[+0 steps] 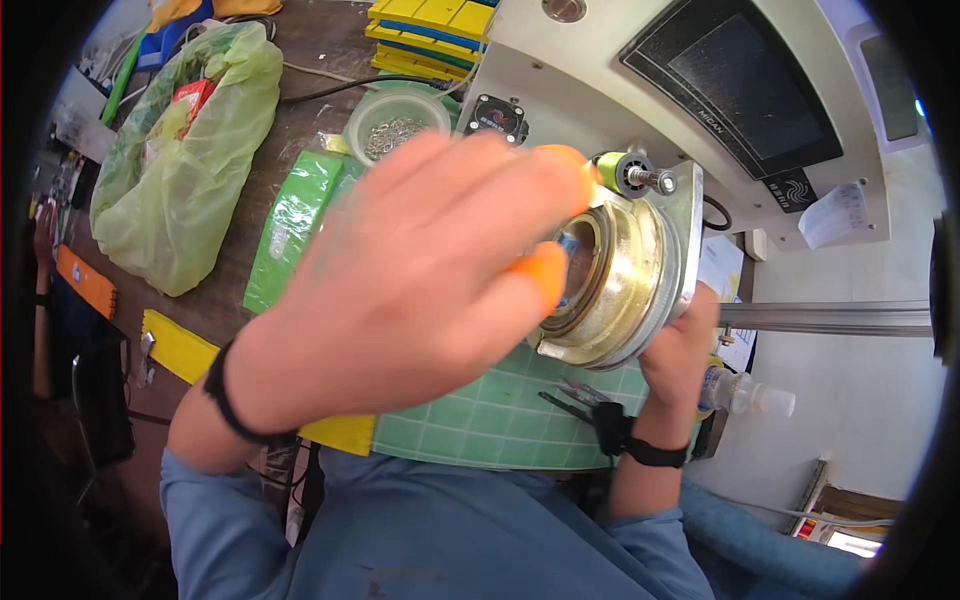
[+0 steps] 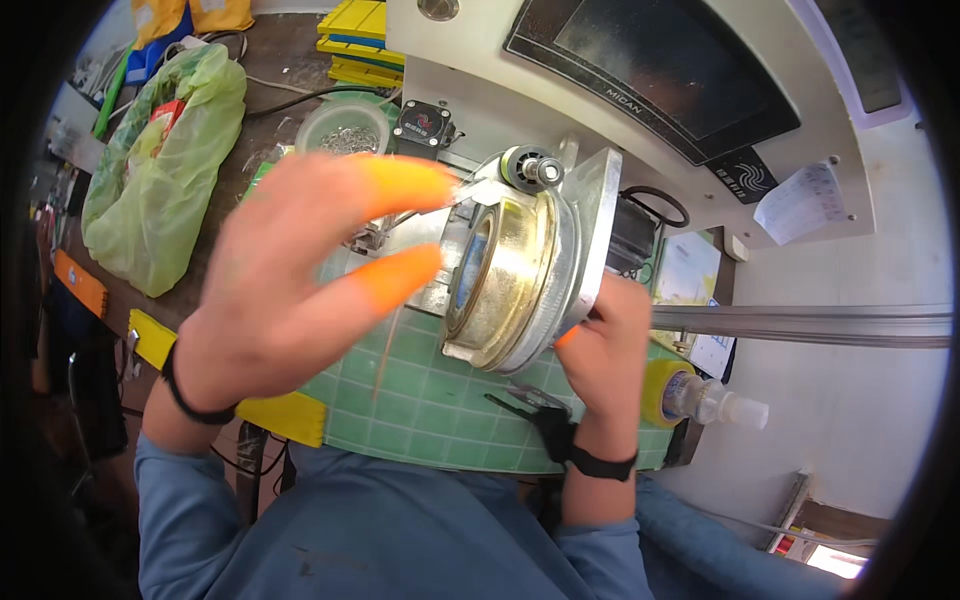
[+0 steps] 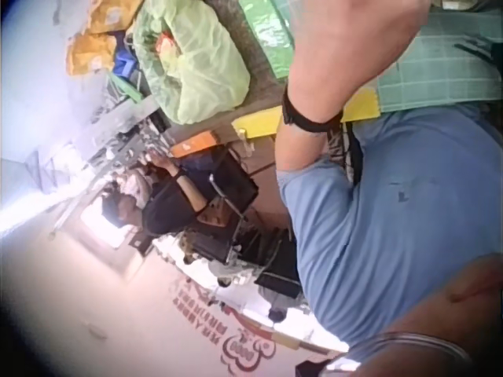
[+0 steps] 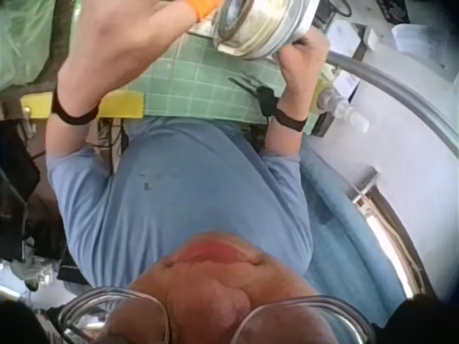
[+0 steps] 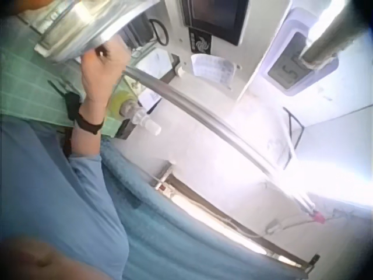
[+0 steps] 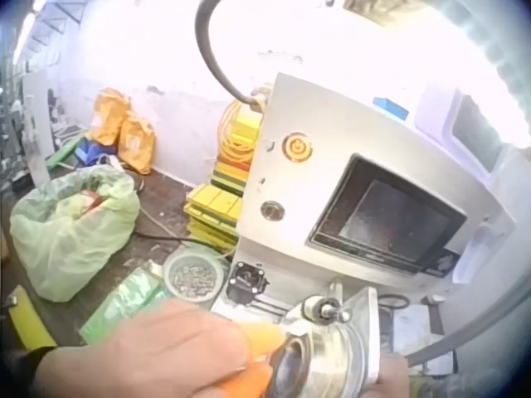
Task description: Assembling small metal components and wires using an automated winding machine, adhesive, and tweezers at a factory workstation.
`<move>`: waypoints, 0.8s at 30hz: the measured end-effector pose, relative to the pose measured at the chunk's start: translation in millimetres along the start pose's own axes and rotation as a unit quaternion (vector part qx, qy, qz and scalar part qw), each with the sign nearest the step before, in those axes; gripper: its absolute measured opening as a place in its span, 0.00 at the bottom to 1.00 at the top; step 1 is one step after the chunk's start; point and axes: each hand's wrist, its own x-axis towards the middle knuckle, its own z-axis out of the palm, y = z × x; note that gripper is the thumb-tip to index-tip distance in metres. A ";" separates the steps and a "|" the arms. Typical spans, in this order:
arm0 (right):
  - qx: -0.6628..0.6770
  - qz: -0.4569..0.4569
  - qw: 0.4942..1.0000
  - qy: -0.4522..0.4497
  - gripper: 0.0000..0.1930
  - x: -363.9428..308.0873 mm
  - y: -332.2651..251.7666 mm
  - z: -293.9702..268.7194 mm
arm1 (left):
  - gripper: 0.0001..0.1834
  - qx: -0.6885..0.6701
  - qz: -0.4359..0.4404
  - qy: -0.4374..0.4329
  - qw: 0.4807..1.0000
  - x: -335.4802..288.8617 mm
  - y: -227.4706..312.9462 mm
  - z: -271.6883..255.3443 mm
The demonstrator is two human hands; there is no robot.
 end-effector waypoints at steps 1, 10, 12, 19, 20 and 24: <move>0.004 0.003 1.000 0.002 0.09 -3.4 -2.9 -10.2 | 0.12 -0.021 -0.062 -0.040 0.997 -8.3 8.5 -19.0; -0.315 -0.175 0.931 0.057 0.11 -11.2 -27.8 -24.0 | 0.16 0.136 -0.145 -0.052 0.979 -60.1 -25.4 -35.3; -0.307 -0.176 0.934 0.054 0.12 -10.4 -23.8 -23.0 | 0.15 0.140 -0.165 -0.055 0.975 -58.2 -31.3 -31.5; -0.344 -0.153 0.925 0.054 0.12 -22.0 -15.0 -28.4 | 0.12 0.068 -0.210 -0.066 0.973 -72.0 -35.6 -19.9; -0.353 -0.147 0.922 0.065 0.12 -27.0 -13.2 -29.5 | 0.12 0.037 -0.228 -0.062 0.971 -77.2 -35.6 -17.7; -0.372 -0.159 0.909 0.101 0.11 -36.0 -12.6 -28.1 | 0.11 0.020 -0.257 -0.029 0.966 -88.4 -33.6 -10.7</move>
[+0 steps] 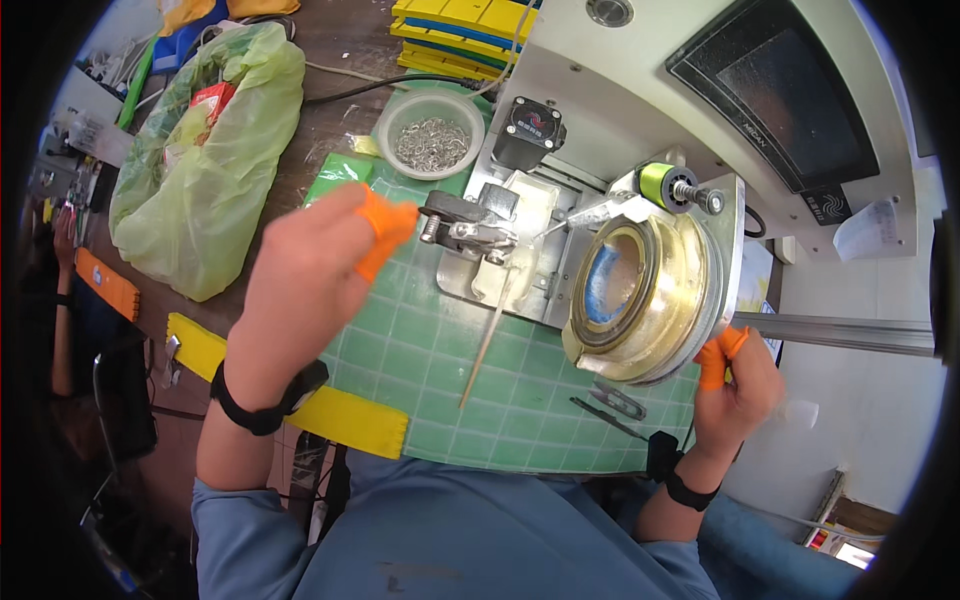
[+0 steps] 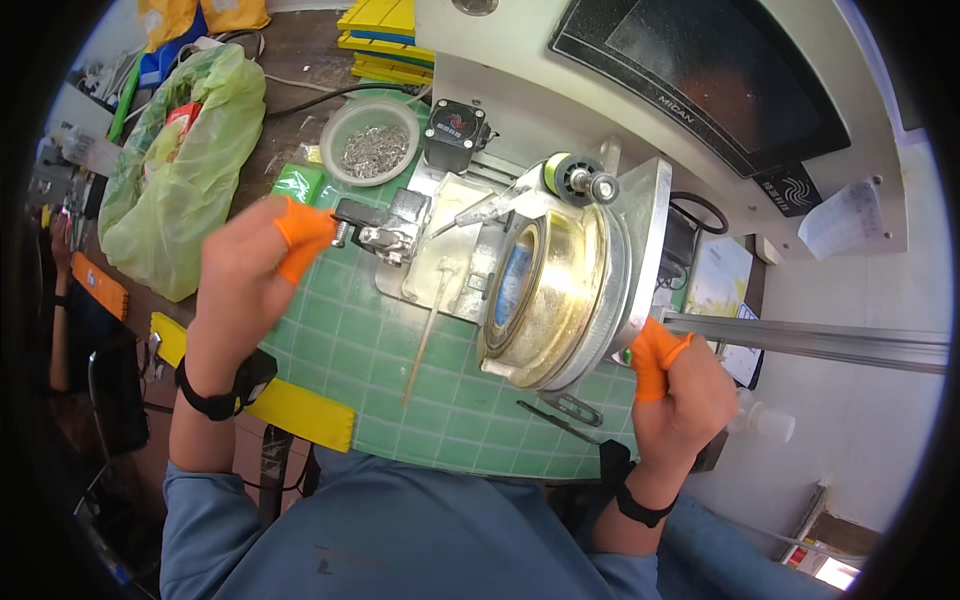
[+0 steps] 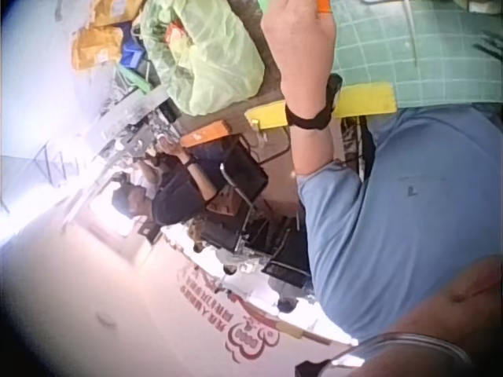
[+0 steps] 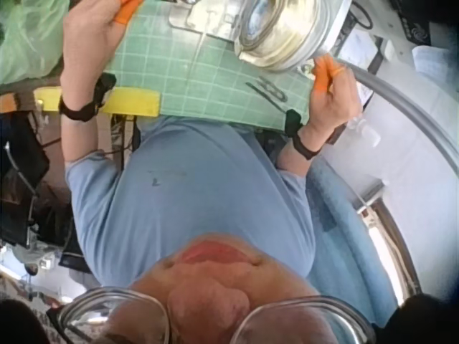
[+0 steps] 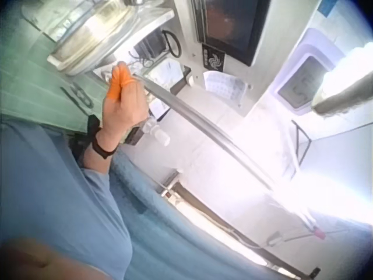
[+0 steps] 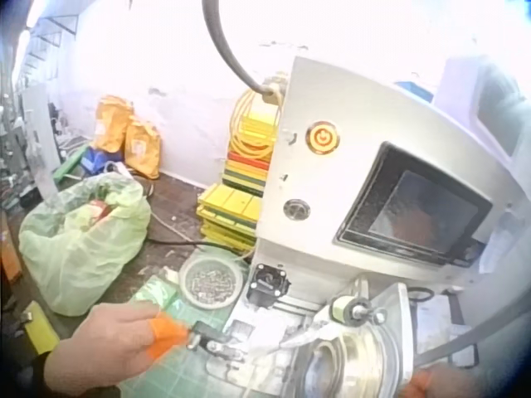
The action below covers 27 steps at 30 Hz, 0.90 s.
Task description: Assembling small metal components and wires using an automated winding machine, adhesive, and tweezers at a factory workstation.
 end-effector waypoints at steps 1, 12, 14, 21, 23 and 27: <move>-0.003 0.002 1.000 0.001 0.11 -1.5 3.1 -3.1 | 0.11 -0.003 0.003 0.000 1.000 6.8 -0.7 -1.5; 0.016 0.118 0.992 0.050 0.11 -24.8 55.6 -40.9 | 0.09 -0.109 -0.130 -0.026 0.985 5.5 5.2 -5.1; 0.004 0.117 0.992 0.052 0.11 -36.7 68.1 -41.9 | 0.10 -0.093 -0.137 -0.004 0.986 7.6 8.2 -0.5; 0.016 0.169 0.984 0.058 0.09 -53.7 79.9 -38.8 | 0.07 -0.066 -0.121 -0.060 0.989 20.7 9.5 -2.2; 0.008 0.171 0.984 0.043 0.08 -61.2 85.5 -38.4 | 0.05 -0.048 -0.118 -0.021 0.992 19.1 15.8 -2.1; 0.027 0.153 0.988 0.018 0.07 -63.7 71.3 -22.0 | 0.05 -0.027 -0.137 -0.048 0.989 20.8 19.7 -15.3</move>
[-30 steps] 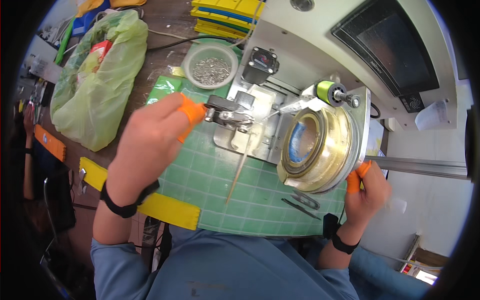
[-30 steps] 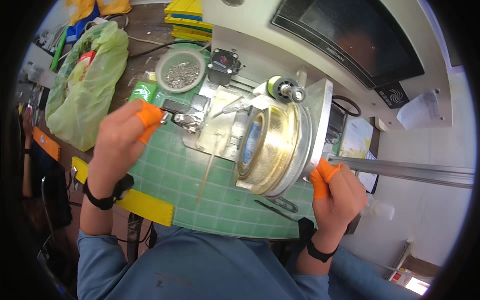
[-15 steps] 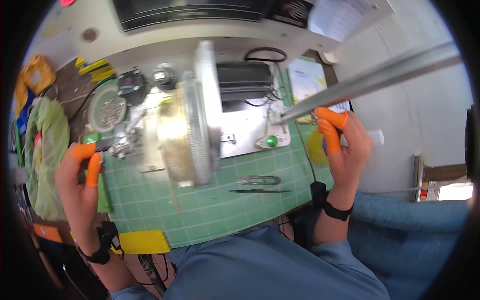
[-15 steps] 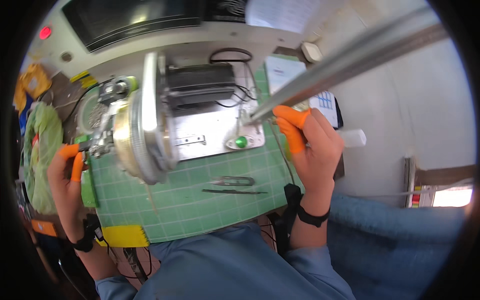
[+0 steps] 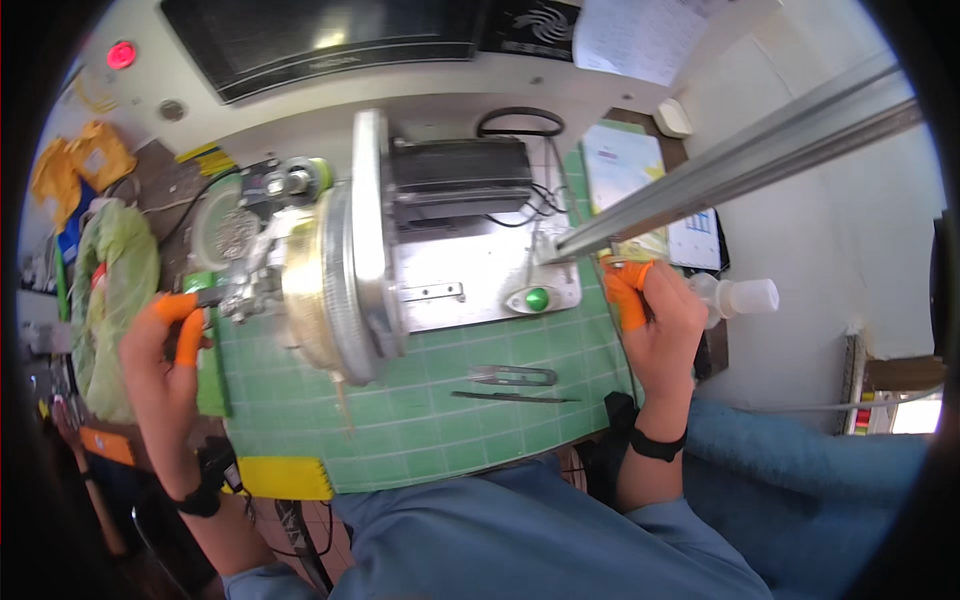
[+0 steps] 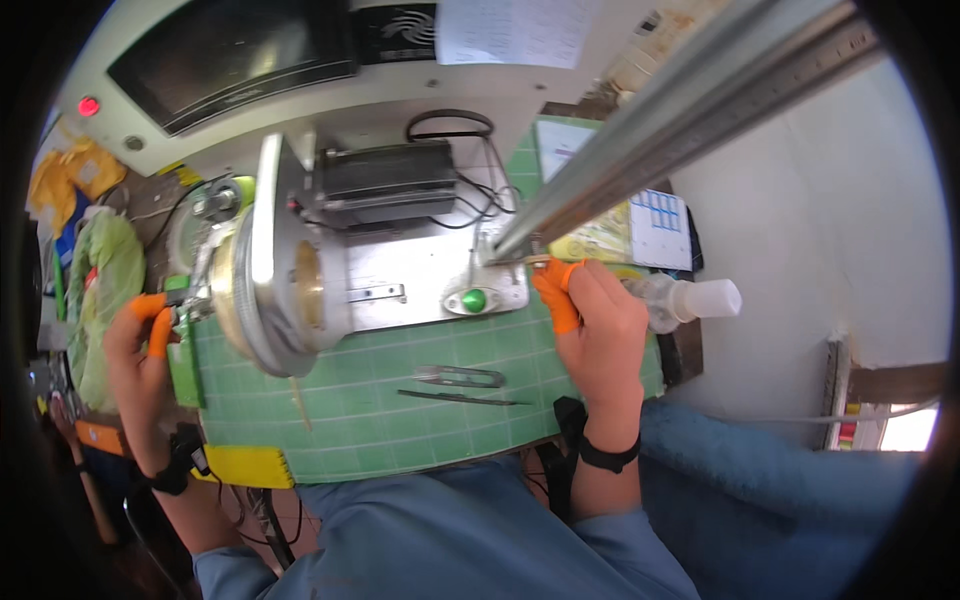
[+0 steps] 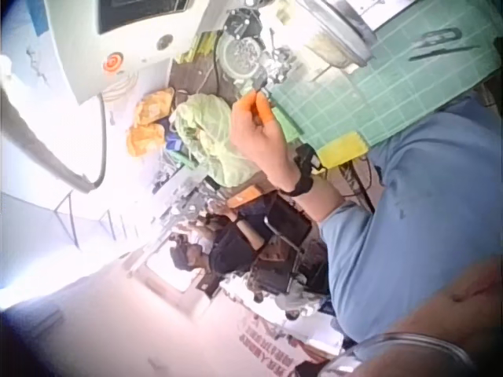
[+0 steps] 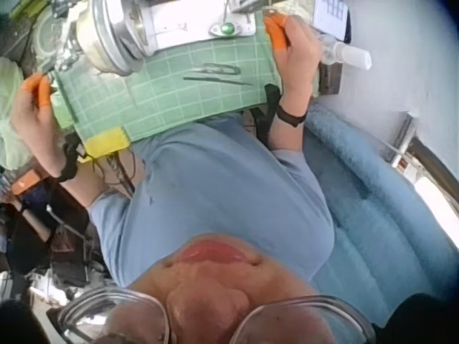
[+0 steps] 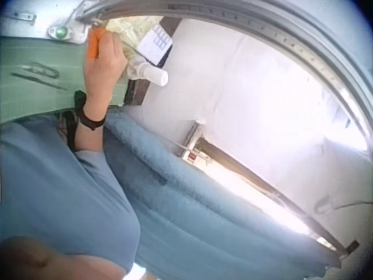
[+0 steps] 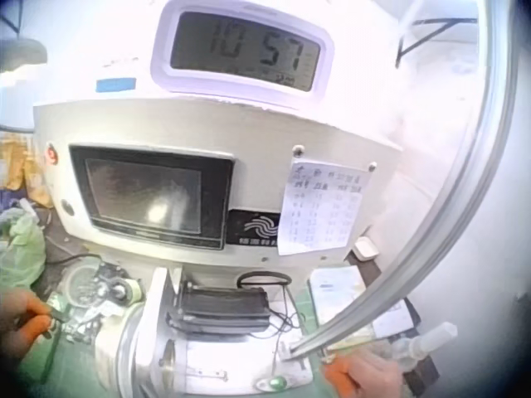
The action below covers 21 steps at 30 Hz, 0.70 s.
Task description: Assembling small metal components and wires using an automated winding machine, adhesive, and tweezers at a factory workstation.
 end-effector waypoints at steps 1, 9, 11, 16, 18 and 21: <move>0.018 0.026 0.999 -0.024 0.06 -3.5 -8.9 5.8 | 0.05 -0.014 -0.008 -0.013 1.000 -2.6 3.8 0.4; 0.005 0.181 0.984 -0.001 0.08 -23.2 -23.1 -51.0 | 0.10 0.044 0.087 -0.033 0.995 2.1 14.7 -8.3; 0.015 0.152 0.988 0.022 0.08 -23.5 -34.6 -70.5 | 0.11 0.006 0.087 0.004 0.996 -2.8 13.6 -19.1; 0.333 -0.132 0.927 -0.115 0.23 -4.8 -145.8 -35.2 | 0.12 -0.017 0.197 0.062 0.978 0.9 15.7 -9.0; 0.358 -0.146 0.881 -0.272 0.18 3.5 -196.8 1.7 | 0.12 0.032 0.166 -0.035 0.985 6.1 10.7 -5.5; 0.425 -0.070 0.859 -0.276 0.16 -12.6 -221.3 74.3 | 0.11 0.028 0.197 -0.027 0.980 8.8 6.9 -4.4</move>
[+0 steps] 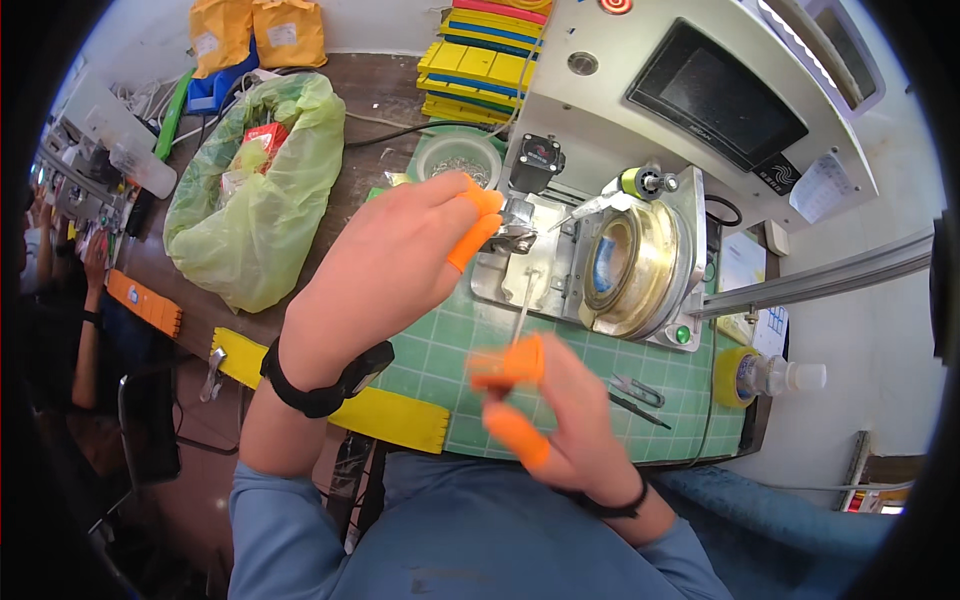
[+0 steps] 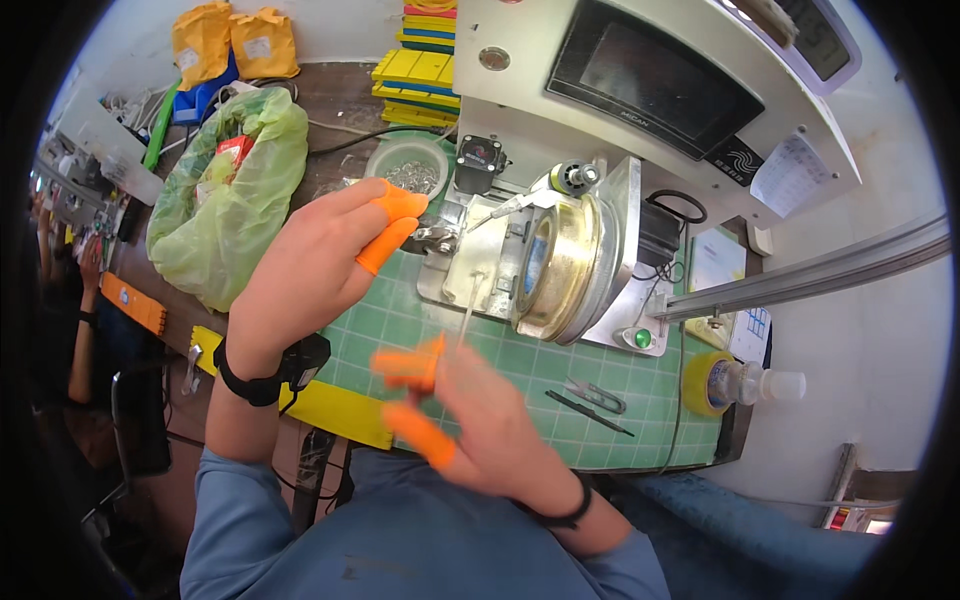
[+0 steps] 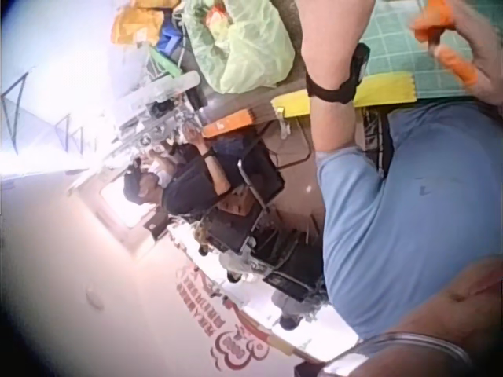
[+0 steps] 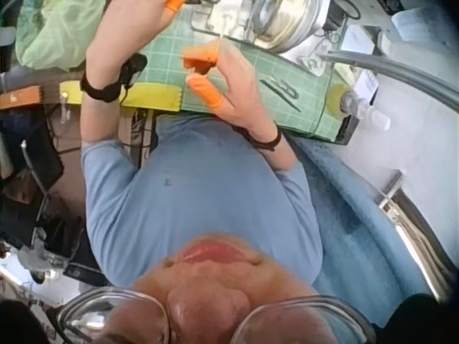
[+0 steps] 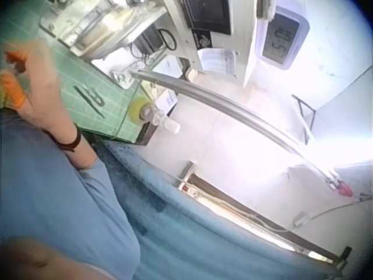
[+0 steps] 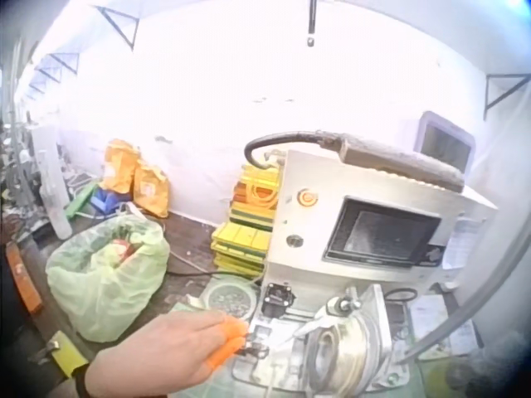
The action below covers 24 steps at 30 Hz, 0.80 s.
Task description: Assembling small metal components and wires using an automated winding machine, adhesive, and tweezers at a factory workstation.
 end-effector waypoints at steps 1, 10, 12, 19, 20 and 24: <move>0.060 -0.001 0.997 0.057 0.19 7.9 15.9 14.7 | 0.11 -0.004 -0.002 0.002 1.000 0.1 0.8 -1.7; 0.269 0.095 0.899 0.331 0.13 61.9 66.5 43.8 | 0.08 0.012 -0.007 -0.009 1.000 2.6 1.0 0.6; 0.258 0.082 0.909 0.317 0.11 61.1 71.6 43.3 | 0.08 0.030 -0.005 -0.029 0.999 3.5 1.8 -2.6; 0.310 0.020 0.890 0.333 0.04 54.6 86.5 47.0 | 0.10 0.015 0.014 -0.141 0.990 29.7 -8.6 -31.7; 0.308 0.020 0.891 0.333 0.04 56.1 86.8 47.7 | 0.11 -0.001 0.059 -0.083 0.995 37.7 -7.6 -29.9; 0.336 0.055 0.869 0.359 0.06 67.0 87.9 44.5 | 0.16 -0.129 0.102 -0.085 0.983 92.1 5.1 -16.0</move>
